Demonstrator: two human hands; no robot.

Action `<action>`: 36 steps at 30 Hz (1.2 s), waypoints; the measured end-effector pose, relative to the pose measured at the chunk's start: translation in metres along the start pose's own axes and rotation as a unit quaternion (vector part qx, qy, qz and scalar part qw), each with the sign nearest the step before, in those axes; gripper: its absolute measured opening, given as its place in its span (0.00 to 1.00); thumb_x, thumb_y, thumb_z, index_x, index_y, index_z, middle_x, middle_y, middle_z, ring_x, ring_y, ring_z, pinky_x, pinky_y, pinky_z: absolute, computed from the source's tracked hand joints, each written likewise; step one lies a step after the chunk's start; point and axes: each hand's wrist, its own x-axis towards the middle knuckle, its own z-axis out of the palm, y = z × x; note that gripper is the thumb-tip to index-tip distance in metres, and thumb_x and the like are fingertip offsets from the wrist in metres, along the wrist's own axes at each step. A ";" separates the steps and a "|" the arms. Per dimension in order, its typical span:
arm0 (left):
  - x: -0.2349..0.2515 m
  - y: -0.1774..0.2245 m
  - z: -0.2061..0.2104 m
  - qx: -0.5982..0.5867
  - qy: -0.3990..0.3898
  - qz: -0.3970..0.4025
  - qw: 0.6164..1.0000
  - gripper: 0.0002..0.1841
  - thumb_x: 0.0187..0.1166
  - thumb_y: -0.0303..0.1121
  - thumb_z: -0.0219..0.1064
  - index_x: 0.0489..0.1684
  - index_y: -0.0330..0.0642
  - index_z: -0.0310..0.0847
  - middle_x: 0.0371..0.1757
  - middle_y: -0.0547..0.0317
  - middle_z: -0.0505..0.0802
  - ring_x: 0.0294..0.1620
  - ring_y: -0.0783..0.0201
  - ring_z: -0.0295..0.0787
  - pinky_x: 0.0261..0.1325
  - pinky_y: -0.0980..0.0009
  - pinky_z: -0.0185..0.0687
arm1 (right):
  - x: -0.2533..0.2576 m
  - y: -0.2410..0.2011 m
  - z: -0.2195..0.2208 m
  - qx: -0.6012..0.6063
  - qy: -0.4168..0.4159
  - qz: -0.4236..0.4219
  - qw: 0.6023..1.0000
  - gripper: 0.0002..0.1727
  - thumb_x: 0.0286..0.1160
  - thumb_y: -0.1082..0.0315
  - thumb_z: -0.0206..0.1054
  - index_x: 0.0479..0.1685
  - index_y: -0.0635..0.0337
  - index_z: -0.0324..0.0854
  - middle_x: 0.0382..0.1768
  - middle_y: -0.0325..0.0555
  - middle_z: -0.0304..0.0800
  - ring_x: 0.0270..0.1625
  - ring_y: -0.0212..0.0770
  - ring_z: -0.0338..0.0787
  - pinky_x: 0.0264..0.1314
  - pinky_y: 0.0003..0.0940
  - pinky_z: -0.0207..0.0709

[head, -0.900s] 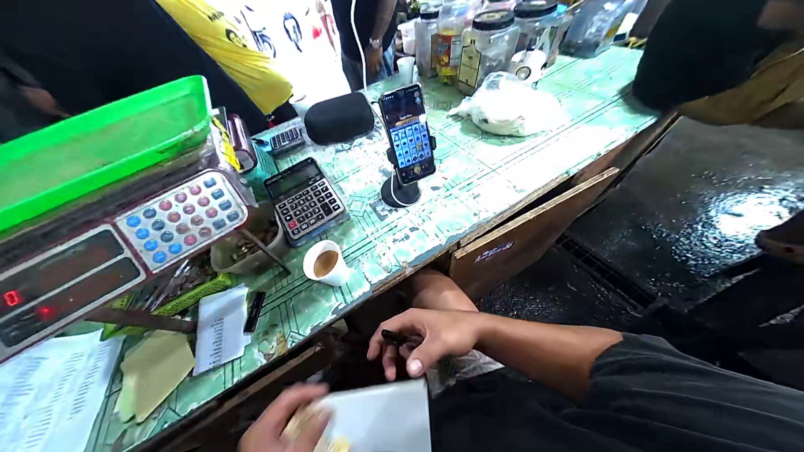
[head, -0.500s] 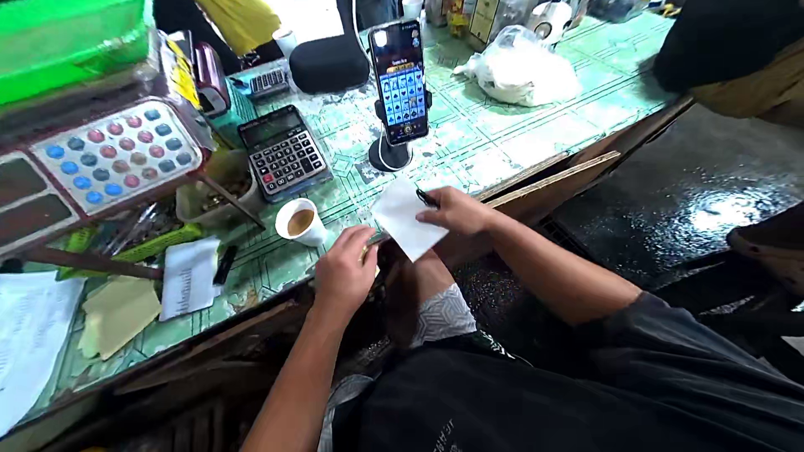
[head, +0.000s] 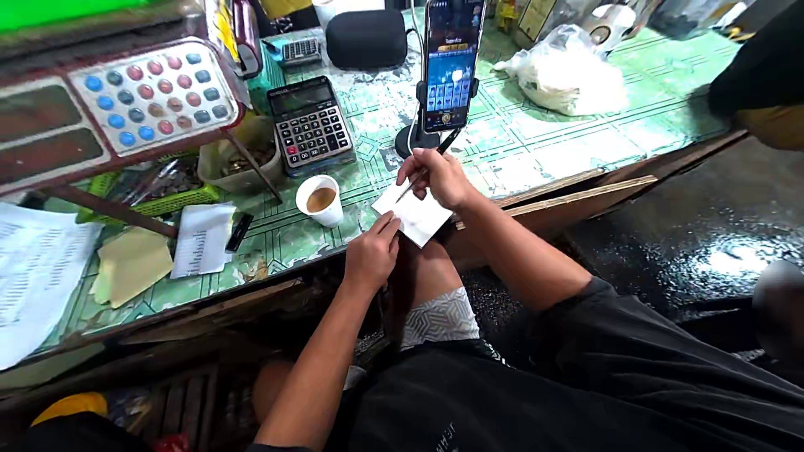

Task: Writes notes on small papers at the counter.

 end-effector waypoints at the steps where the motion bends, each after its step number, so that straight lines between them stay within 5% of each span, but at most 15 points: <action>1: -0.002 -0.001 -0.001 0.005 0.008 0.001 1.000 0.14 0.81 0.33 0.66 0.60 0.48 0.93 0.71 0.59 0.91 0.51 0.58 0.97 0.46 0.56 0.94 | 0.006 0.013 0.006 0.035 0.029 0.023 0.999 0.35 0.93 0.51 0.32 0.44 0.61 0.86 0.21 0.37 0.84 0.20 0.32 0.81 0.25 0.33 0.81; 4: -0.003 0.003 -0.003 0.038 -0.014 -0.012 0.999 0.16 0.78 0.32 0.67 0.61 0.51 0.92 0.72 0.62 0.91 0.45 0.58 0.98 0.39 0.56 0.93 | 0.009 0.043 0.015 0.054 0.030 0.045 0.997 0.30 0.95 0.53 0.38 0.69 0.62 0.80 0.51 0.50 0.95 0.38 0.41 0.95 0.35 0.37 0.89; 5: -0.003 0.004 -0.001 0.045 -0.016 -0.016 0.999 0.16 0.78 0.33 0.66 0.62 0.52 0.92 0.72 0.63 0.91 0.44 0.59 0.98 0.39 0.56 0.93 | 0.007 0.049 0.018 0.050 0.039 0.047 0.997 0.26 0.94 0.55 0.42 0.66 0.62 0.81 0.49 0.49 0.94 0.34 0.39 0.92 0.30 0.34 0.86; 8: -0.004 0.002 0.003 0.054 -0.007 -0.012 0.998 0.17 0.78 0.33 0.66 0.62 0.53 0.93 0.72 0.64 0.91 0.44 0.60 0.98 0.38 0.57 0.92 | 0.000 0.052 0.029 0.031 0.065 0.064 0.995 0.29 0.94 0.45 0.48 0.40 0.58 0.87 0.22 0.41 0.84 0.16 0.32 0.76 0.18 0.26 0.71; 11: -0.005 0.001 0.004 0.056 -0.004 -0.012 0.998 0.16 0.78 0.33 0.66 0.62 0.53 0.93 0.72 0.65 0.91 0.44 0.59 0.98 0.38 0.57 0.92 | 0.008 0.051 0.023 0.007 -0.015 0.058 0.998 0.23 0.96 0.55 0.47 0.55 0.61 0.86 0.36 0.45 0.93 0.28 0.33 0.87 0.26 0.26 0.78; 13: -0.005 0.001 0.004 0.055 -0.003 -0.014 0.998 0.16 0.79 0.33 0.66 0.61 0.53 0.93 0.72 0.65 0.91 0.43 0.59 0.98 0.38 0.58 0.92 | 0.015 0.051 0.020 -0.022 -0.044 0.051 0.997 0.19 0.94 0.58 0.52 0.52 0.61 0.86 0.39 0.44 0.92 0.30 0.32 0.86 0.27 0.26 0.77; 16: -0.006 0.002 0.003 0.052 -0.002 -0.014 0.999 0.16 0.78 0.33 0.67 0.60 0.53 0.93 0.72 0.65 0.91 0.43 0.60 0.98 0.37 0.58 0.91 | 0.016 0.052 0.024 -0.040 -0.020 0.056 0.997 0.24 0.94 0.55 0.51 0.36 0.61 0.86 0.30 0.41 0.87 0.28 0.33 0.84 0.31 0.31 0.78; 20: -0.007 0.002 0.004 0.050 0.002 -0.015 0.999 0.16 0.77 0.33 0.67 0.60 0.53 0.93 0.72 0.65 0.91 0.43 0.60 0.97 0.37 0.59 0.91 | 0.013 0.056 0.023 -0.074 -0.017 0.045 0.996 0.20 0.87 0.65 0.46 0.38 0.60 0.85 0.30 0.42 0.85 0.30 0.34 0.84 0.32 0.32 0.79; 25: -0.008 0.002 0.004 0.047 0.008 -0.013 0.999 0.16 0.78 0.32 0.66 0.60 0.53 0.93 0.71 0.64 0.92 0.46 0.60 0.98 0.39 0.59 0.92 | 0.018 0.049 0.021 -0.149 -0.058 0.022 0.987 0.16 0.77 0.71 0.53 0.21 0.58 0.81 0.19 0.38 0.79 0.24 0.32 0.80 0.28 0.34 0.73; 36: -0.008 0.002 0.004 0.036 0.016 -0.016 0.999 0.15 0.80 0.32 0.65 0.59 0.52 0.94 0.73 0.65 0.90 0.40 0.61 0.96 0.35 0.60 0.90 | 0.017 0.052 0.023 -0.171 -0.027 0.012 0.985 0.13 0.76 0.71 0.60 0.21 0.58 0.81 0.17 0.38 0.77 0.21 0.32 0.77 0.25 0.34 0.69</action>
